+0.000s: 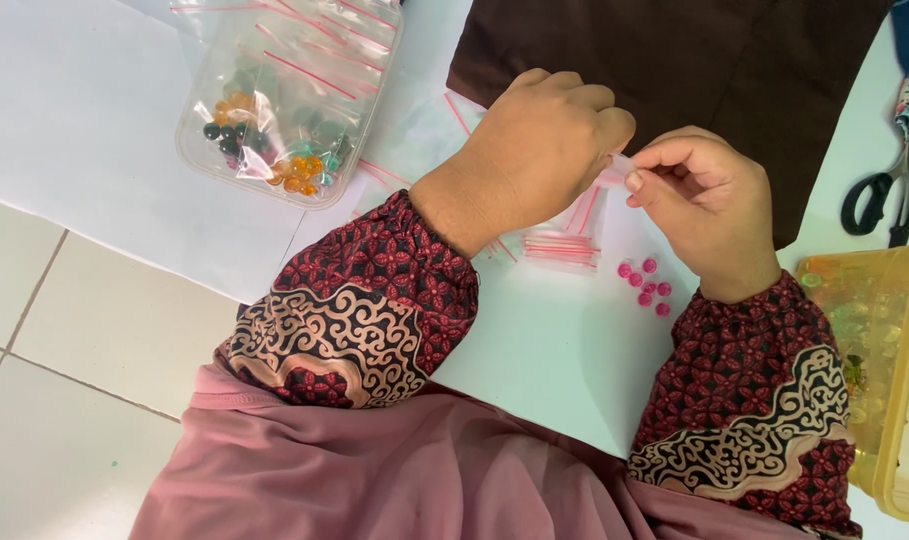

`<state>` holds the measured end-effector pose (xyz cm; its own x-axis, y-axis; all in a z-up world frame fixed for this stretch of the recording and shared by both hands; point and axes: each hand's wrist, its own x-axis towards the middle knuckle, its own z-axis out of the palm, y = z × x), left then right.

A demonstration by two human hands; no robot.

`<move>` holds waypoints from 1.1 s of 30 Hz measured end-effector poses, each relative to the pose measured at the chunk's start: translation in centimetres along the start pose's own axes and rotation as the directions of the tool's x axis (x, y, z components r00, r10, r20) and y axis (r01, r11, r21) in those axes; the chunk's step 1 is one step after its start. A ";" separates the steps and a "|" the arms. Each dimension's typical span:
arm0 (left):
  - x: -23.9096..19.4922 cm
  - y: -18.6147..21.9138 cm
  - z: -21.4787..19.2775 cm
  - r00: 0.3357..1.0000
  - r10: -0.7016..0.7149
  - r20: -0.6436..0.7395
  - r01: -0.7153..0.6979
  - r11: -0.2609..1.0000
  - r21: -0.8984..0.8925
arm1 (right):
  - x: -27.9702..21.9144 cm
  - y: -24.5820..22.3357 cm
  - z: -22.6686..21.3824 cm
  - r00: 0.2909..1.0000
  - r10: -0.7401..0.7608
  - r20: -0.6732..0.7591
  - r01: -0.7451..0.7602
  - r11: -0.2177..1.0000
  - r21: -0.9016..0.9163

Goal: Sorting various buttons from a container and packaging them into small plastic bags

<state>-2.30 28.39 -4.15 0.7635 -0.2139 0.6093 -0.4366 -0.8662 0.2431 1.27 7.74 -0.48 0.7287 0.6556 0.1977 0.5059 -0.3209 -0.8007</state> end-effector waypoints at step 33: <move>-0.3 5.6 -0.1 0.988 0.072 -0.136 -0.098 0.976 -0.194 | -5.8 0.6 -1.1 0.947 -0.119 -0.298 0.109 0.993 -0.049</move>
<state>-4.96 23.66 -2.93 0.6580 -0.2126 0.7223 -0.5938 -0.7365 0.3241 -2.13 2.96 -1.51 0.7678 0.4551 0.4509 0.6043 -0.2806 -0.7457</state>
